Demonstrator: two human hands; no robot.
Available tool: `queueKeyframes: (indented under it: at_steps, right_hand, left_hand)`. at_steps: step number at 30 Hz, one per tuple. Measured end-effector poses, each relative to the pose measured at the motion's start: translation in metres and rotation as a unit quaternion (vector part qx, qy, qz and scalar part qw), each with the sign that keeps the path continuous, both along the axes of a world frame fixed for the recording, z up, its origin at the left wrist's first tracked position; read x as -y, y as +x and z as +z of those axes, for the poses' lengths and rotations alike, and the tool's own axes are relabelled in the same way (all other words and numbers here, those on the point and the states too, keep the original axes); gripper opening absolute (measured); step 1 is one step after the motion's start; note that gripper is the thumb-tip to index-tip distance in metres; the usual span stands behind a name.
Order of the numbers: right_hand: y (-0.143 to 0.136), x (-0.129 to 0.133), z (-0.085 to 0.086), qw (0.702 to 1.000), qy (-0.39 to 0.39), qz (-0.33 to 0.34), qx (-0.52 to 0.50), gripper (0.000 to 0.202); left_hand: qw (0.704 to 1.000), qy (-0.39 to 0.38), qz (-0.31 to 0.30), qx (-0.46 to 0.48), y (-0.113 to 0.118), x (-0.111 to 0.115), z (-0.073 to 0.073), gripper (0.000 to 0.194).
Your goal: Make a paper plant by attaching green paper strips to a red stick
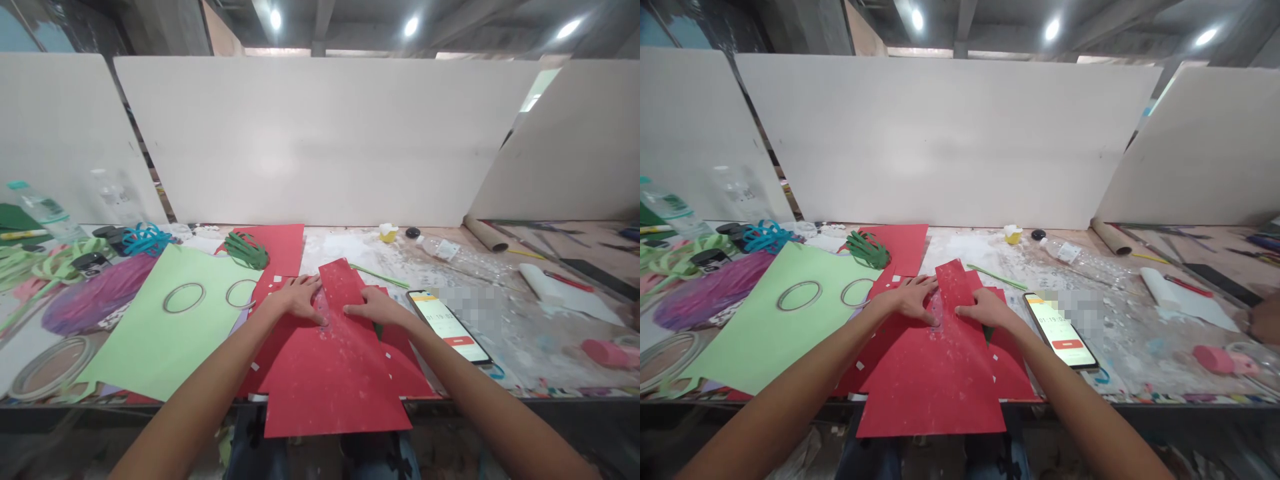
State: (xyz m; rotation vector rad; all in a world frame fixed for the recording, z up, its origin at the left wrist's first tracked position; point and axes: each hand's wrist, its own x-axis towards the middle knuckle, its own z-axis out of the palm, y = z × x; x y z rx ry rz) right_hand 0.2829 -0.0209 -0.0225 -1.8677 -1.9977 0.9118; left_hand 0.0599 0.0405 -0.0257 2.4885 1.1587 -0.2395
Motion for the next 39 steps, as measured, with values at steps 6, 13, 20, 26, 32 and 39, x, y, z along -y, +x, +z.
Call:
queueKeyframes:
  at_steps: [6,13,20,26,32,39]
  right_hand:
    - [-0.011,0.009,0.006,0.999,0.016,0.014,-0.029,0.021]
    - [-0.021,0.023,0.024,0.997,0.073,0.035,0.002,0.023]
    - [-0.012,0.027,0.022,0.998,0.044,0.035,-0.027,0.017]
    - [-0.002,0.023,-0.012,0.997,0.072,-0.027,-0.008,0.018]
    - [-0.001,0.019,-0.025,0.994,0.103,-0.044,-0.011,0.021]
    - [-0.01,-0.004,-0.024,0.987,0.14,-0.079,-0.004,0.022]
  left_hand:
    - [1.0,0.012,-0.01,0.021,-0.002,-0.002,-0.001,0.104]
    - [1.0,-0.014,0.002,0.006,-0.001,-0.004,0.001,0.105]
    - [1.0,-0.013,0.0,0.012,-0.004,-0.004,-0.003,0.089]
    - [0.999,0.029,-0.032,0.013,-0.019,0.025,-0.005,0.108]
    - [0.999,0.036,-0.025,-0.014,-0.024,0.092,0.0,0.113]
    - [1.0,0.022,0.001,-0.019,-0.023,0.063,-0.001,0.114]
